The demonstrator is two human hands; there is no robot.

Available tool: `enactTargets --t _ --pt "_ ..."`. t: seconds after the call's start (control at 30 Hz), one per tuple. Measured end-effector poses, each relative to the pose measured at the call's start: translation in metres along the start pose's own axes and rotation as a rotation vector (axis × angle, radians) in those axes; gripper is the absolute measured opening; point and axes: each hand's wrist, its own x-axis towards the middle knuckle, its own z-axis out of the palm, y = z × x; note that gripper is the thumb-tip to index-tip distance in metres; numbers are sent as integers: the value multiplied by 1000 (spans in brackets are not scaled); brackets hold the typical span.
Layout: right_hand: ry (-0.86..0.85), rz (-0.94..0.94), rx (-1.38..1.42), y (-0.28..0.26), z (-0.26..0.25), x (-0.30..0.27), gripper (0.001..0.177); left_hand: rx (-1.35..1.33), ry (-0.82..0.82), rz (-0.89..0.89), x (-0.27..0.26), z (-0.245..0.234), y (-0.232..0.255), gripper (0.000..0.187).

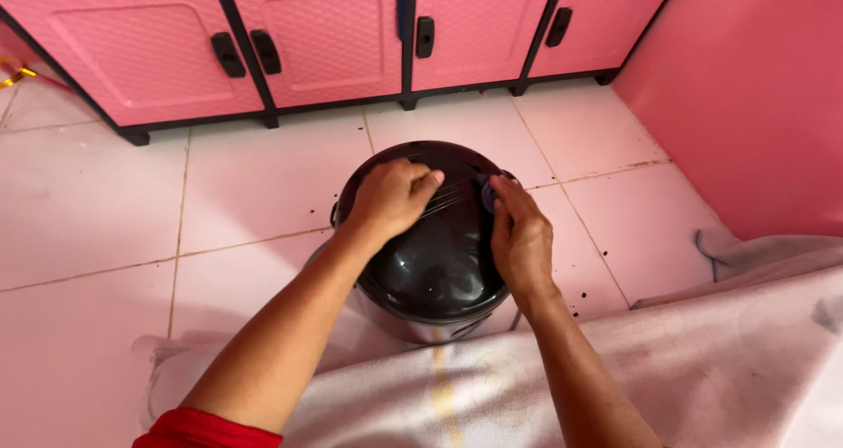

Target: The person wipes the exterior of a small pink and black appliance with a dark cloth. They rotate the appliance to clean multiple sides and the top, then place it back on the floor.

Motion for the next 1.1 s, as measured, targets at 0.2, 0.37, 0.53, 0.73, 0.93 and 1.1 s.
enactTargets --t 0.2,0.37,0.53,0.73,0.93,1.1 --pt "-109 -306 -50 -24 38 -5 30 -191 214 -556 -48 -37 -113 27" --pt "-96 -223 -119 -30 47 2 27 251 -227 -1034 -142 -1 -197 36" --pt "-110 -201 -110 -27 44 7 28 428 -399 -1173 -196 61 -252 46" --pt "-124 -181 -114 -31 43 6 28 161 -217 -1092 -165 43 -252 48" --pt "-102 -164 -108 -27 43 6 28 -750 208 -783 -58 -36 -158 22" --pt "-65 -140 -31 -32 44 2 28 -898 49 -454 -11 -47 -63 16"
